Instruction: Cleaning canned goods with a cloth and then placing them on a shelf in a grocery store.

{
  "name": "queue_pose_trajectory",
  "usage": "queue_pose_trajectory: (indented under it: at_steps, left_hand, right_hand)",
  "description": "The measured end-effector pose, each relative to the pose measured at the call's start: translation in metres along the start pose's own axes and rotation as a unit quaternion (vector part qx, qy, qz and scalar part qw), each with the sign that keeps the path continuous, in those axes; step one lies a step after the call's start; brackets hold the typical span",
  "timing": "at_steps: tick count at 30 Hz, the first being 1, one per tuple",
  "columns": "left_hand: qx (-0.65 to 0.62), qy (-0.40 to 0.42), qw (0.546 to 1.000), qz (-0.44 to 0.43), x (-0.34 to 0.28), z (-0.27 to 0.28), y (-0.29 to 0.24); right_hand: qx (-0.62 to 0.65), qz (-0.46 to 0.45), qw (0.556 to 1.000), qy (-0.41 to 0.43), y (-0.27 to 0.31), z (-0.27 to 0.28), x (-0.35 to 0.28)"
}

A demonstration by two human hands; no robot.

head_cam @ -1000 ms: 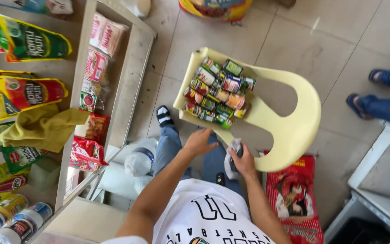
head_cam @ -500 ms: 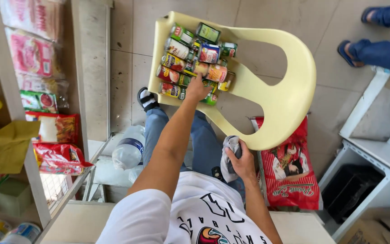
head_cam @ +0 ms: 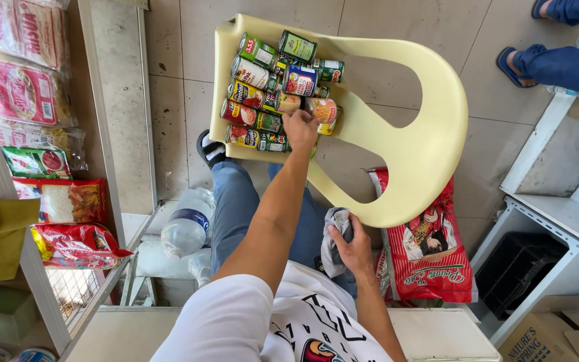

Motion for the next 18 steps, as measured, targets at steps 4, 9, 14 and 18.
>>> queue_pose_trajectory:
  at_steps: [4, 9, 14, 18]
  left_hand:
    - [-0.032, 0.003, 0.999, -0.005, -0.003, -0.022, 0.01]
    - [-0.039, -0.016, 0.999, 0.002, 0.003, -0.034, 0.022]
    - [-0.109, 0.023, 0.99, 0.087, -0.019, 0.0, 0.0]
    - [-0.186, 0.07, 0.973, 0.118, -0.058, 0.029, -0.024]
  right_hand:
    - [0.006, -0.003, 1.0, -0.002, 0.002, 0.001, 0.003]
    - [0.007, -0.017, 1.0, 0.005, 0.005, 0.004, 0.002]
    - [0.008, -0.039, 0.999, 0.015, 0.004, 0.002, -0.002]
    - [0.01, -0.033, 0.999, 0.015, 0.005, 0.002, -0.002]
Point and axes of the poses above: each hand's wrist, its own x-axis towards the middle knuckle, its own z-axis out of the back of the hand, y = z × x, the point moved 5 cm from there along x, towards the middle knuckle, and after that the axes turned 13 degrees about -x, right-handed, at the moved point
